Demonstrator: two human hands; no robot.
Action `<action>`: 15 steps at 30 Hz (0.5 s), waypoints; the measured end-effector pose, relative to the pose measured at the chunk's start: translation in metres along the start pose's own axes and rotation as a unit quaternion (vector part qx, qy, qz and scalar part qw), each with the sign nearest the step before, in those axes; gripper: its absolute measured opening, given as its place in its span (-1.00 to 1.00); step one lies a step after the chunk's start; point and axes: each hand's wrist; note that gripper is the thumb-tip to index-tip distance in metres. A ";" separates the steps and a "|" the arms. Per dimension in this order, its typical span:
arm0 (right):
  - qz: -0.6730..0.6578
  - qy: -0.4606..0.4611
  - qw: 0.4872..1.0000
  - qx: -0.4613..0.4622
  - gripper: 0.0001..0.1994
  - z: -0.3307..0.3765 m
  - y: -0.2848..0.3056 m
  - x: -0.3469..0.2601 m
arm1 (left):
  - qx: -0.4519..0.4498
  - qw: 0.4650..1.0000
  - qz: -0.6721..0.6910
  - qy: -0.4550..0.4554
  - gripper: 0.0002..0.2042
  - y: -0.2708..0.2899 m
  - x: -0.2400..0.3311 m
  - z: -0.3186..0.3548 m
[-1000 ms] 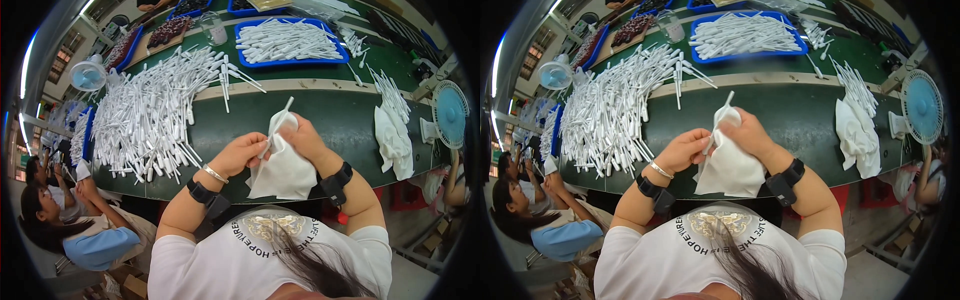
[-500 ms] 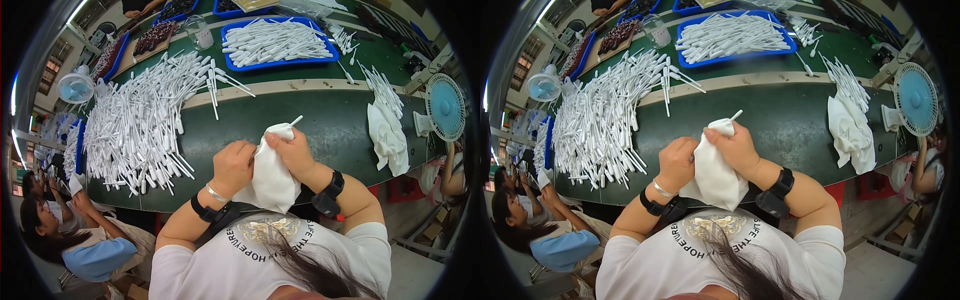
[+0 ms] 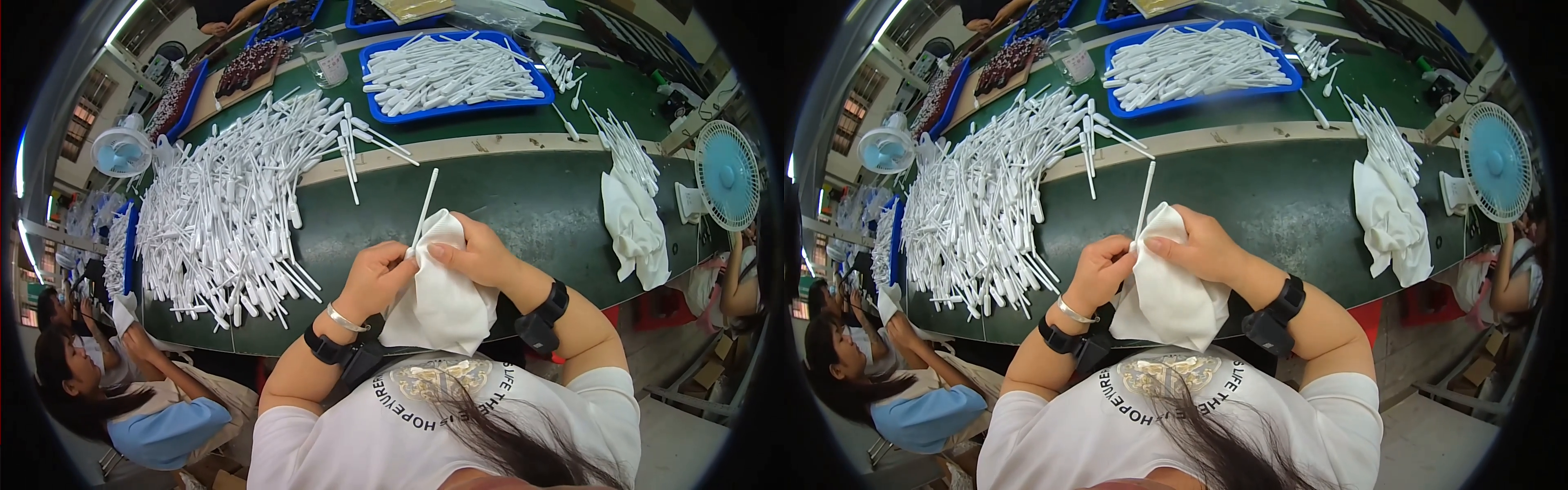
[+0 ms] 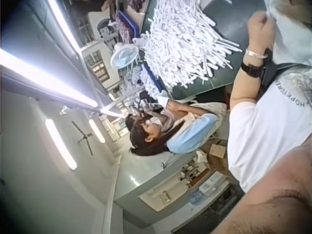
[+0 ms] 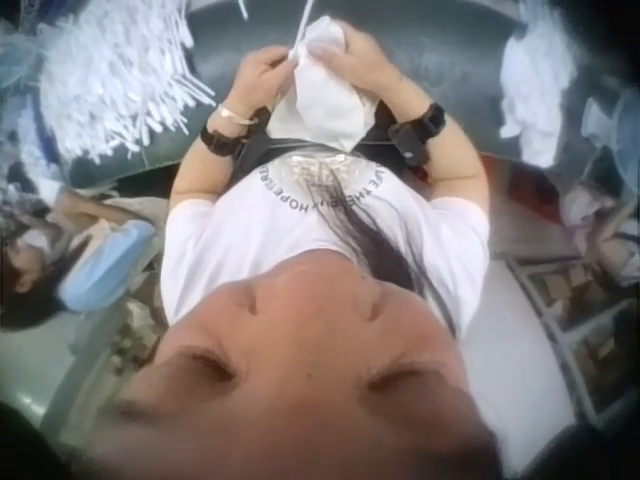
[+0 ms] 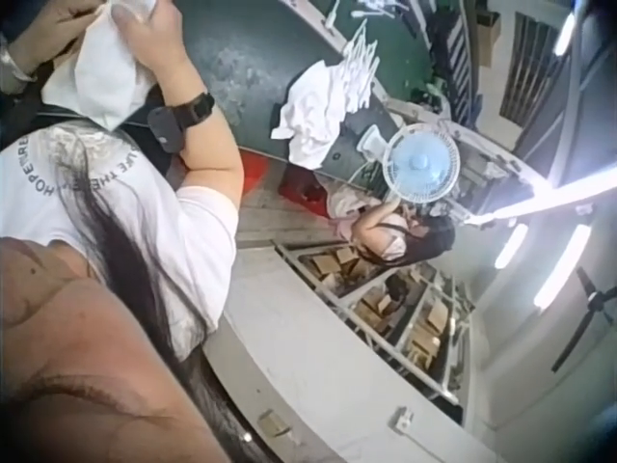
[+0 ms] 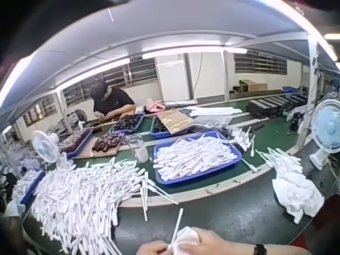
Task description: The person picks up a white plastic part from a pile, wipes the stem and the flat end with a cloth, and places it into a blue tray, repeating the process for several parts.
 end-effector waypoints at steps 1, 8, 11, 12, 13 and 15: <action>0.078 0.008 0.997 -0.015 -0.72 -0.002 0.005 -0.003 | -0.015 0.998 0.054 0.035 -0.88 0.000 -0.003 0.001; 0.232 -0.033 0.966 -0.106 -0.68 -0.002 0.024 -0.023 | -0.074 0.967 0.210 0.124 -0.81 -0.001 -0.002 0.003; 0.120 -0.047 0.980 -0.154 -0.69 -0.001 0.027 -0.017 | -0.106 0.957 0.238 0.128 -0.83 0.000 0.005 0.003; 0.121 -0.047 0.979 -0.155 -0.69 -0.001 0.028 -0.018 | -0.106 0.957 0.238 0.127 -0.83 0.000 0.004 0.004; 0.108 -0.070 0.978 -0.163 -0.70 -0.001 0.029 -0.019 | -0.102 0.951 0.261 0.133 -0.82 0.001 0.003 0.005; 0.083 -0.115 0.973 -0.180 -0.72 -0.002 0.030 -0.022 | -0.091 0.937 0.306 0.145 -0.82 0.002 -0.001 0.007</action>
Point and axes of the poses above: each hand's wrist, its own z-axis away from the middle knuckle, its own y-axis out of the back of the hand, x = y × z, and after that the axes turned 4 degrees about -x, right-handed
